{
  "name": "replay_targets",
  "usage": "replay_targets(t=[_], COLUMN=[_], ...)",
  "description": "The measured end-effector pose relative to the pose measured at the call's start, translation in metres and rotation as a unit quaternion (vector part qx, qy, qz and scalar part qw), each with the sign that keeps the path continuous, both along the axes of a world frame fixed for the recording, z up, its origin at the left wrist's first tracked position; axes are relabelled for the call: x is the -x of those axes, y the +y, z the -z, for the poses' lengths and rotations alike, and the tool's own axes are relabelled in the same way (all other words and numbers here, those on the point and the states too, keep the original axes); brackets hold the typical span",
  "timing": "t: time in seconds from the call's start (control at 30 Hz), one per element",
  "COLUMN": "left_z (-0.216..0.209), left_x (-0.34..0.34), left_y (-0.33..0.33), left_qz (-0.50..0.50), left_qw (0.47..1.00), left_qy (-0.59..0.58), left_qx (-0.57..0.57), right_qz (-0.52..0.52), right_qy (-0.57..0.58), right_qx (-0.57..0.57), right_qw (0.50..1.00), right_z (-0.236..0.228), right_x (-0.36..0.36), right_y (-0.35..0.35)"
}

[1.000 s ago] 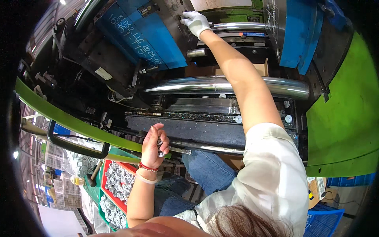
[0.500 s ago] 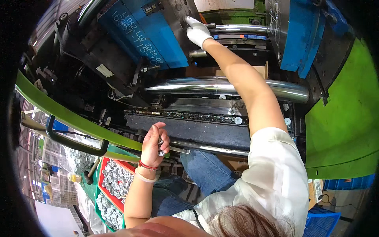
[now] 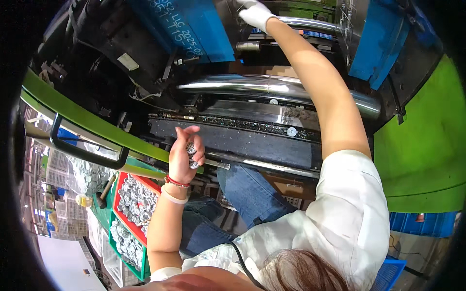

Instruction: Operating an injection molding machine by removing, cleaning, and inspecting plastic parts.

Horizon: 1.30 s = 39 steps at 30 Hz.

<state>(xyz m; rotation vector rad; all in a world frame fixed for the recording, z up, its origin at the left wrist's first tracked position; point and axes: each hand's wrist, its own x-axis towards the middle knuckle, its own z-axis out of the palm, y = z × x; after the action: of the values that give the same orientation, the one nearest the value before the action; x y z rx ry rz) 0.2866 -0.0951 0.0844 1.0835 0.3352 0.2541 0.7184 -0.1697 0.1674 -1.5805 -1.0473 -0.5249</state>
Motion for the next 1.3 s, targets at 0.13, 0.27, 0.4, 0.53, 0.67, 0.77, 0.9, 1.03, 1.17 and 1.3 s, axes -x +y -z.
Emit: replay_targets(t=[0.13,0.27,0.4,0.53,0.67,0.77,0.9,1.03,1.17,1.3], left_z=[0.000,0.007,0.009,0.004,0.002,0.001,-0.001,-0.004,-0.005,-0.007], left_x=[-0.001,-0.002,-0.004,-0.004,-0.004,-0.002,0.000,-0.002,-0.002,-0.001], left_y=[0.003,0.005,0.008,0.010,0.007,0.005,0.000,-0.001,0.000,0.005], left_qz=[-0.020,-0.044,-0.067,-0.063,-0.047,-0.060,-0.034,-0.044,-0.039,0.003], left_qw=[1.000,0.998,0.994,0.993,0.993,0.993,0.989,0.992,0.994,0.996], left_qy=[-0.006,-0.047,-0.062,-0.055,-0.072,-0.075,-0.081,-0.071,-0.084,-0.095], left_qx=[-0.011,0.012,-0.053,-0.078,-0.078,-0.072,-0.116,-0.093,-0.063,-0.005], right_qz=[0.103,-0.282,-0.300,-0.292,-0.319,-0.281,-0.276,-0.287,-0.364,-0.388], right_qy=[-0.095,-0.126,-0.156,-0.133,-0.012,-0.049,0.215,0.249,0.295,0.267], right_qx=[-0.023,0.237,0.355,0.338,0.379,0.222,0.199,0.247,0.215,0.205], right_qw=[0.990,0.921,0.872,0.885,0.869,0.932,0.915,0.891,0.856,0.858], right_z=[-0.001,0.038,0.053,0.050,0.050,0.047,0.042,0.042,0.041,0.043], right_x=[0.089,0.230,0.288,0.293,0.291,0.285,0.277,0.279,0.279,0.280], right_y=[-0.011,-0.016,-0.013,-0.008,-0.011,-0.011,-0.012,-0.017,-0.022,-0.027])
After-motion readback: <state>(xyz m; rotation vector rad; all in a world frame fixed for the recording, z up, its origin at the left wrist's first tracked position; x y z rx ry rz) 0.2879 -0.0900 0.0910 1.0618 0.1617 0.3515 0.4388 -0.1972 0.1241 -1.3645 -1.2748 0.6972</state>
